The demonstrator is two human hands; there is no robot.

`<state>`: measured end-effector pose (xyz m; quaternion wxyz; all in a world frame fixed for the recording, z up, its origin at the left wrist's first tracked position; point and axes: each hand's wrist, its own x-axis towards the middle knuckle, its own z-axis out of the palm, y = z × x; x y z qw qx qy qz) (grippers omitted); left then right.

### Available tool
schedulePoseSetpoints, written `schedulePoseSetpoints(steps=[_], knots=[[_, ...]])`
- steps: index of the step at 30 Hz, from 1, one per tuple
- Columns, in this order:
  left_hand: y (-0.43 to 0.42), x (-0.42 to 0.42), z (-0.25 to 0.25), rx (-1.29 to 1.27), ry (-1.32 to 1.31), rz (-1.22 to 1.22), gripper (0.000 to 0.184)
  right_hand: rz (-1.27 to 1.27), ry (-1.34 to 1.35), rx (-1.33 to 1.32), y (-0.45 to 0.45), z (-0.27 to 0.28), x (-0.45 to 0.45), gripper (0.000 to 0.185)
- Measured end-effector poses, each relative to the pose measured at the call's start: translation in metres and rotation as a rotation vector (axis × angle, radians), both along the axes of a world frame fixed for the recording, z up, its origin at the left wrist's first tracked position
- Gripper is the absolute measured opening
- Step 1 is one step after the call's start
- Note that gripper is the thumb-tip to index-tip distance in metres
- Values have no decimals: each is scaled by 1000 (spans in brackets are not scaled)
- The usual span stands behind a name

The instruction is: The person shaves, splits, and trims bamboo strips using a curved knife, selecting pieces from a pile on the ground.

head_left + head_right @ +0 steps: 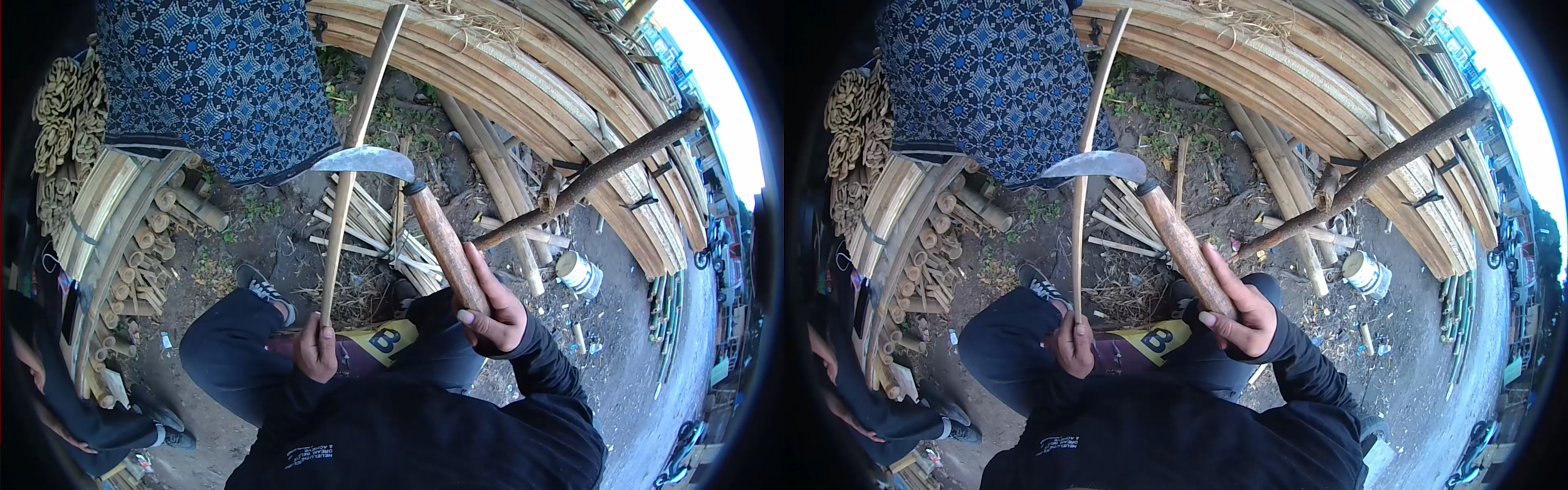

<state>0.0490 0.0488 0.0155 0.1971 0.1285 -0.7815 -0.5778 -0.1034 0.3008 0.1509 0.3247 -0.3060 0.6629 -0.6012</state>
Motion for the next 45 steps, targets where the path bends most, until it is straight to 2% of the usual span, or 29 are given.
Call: schedulePoseSetpoints(steps=[3, 6, 11, 13, 15, 16, 17, 19, 21, 22, 23, 25, 26, 27, 29, 31, 37, 42, 45], knots=[[3, 2, 0, -22, 33, 17, 30, 1, -38, -27, -3, 5, 1, 79], [3, 4, -2, -7, 46, 16, 30, -16, 185, 78, -4, 17, -8, 73], [-3, 2, 2, -35, 41, 12, 31, 18, 146, 75, -13, 18, -6, 71], [6, 3, -8, -94, 54, 4, 31, -295, 8, -143, -27, 23, 2, 76], [8, 5, -10, -163, 67, -10, 31, -350, -10, -160, -27, 27, -1, 77], [6, 4, -10, -74, 59, 13, 31, -64, 226, -27, -20, 26, -6, 76], [4, 2, -10, 15, 52, 35, 31, 27, 290, 13, -20, 24, -7, 75], [0, 2, -9, -18, 41, 21, 31, 208, 421, 73, -20, 22, -10, 75], [4, 4, -8, -46, 10, -3, 30, -159, 48, 17, -23, 31, -8, 74], [6, 4, -8, -47, 10, -7, 30, -232, -20, -41, -27, 33, -6, 74], [7, 3, -9, -31, 21, 9, 29, -233, -16, -46, -23, 31, -6, 74], [5, 1, -11, -20, 43, 30, 29, 23, 202, 128, -16, 29, -10, 76], [3, 3, -14, -37, 36, 14, 28, -8, 102, 125, -15, 35, -12, 77], [3, 6, -16, -48, 21, -5, 28, -133, 171, 88, -19, 40, -15, 77], [9, 8, -18, -16, -7, -10, 28, -253, 72, -18, -25, 47, -18, 77], [6, 3, -16, -7, -4, -9, 28, -41, 153, 94, -20, 49, -16, 75], [12, 4, -29, -110, 83, 114, 27, -253, 30, 91, -23, 62, -22, 74], [13, 2, -18, -44, -51, 38, 30, -254, 35, 167, -21, 65, -28, 73], [12, -1, -25, -148, 15, 67, 30, -145, 211, 87, -23, 53, -31, 73]])
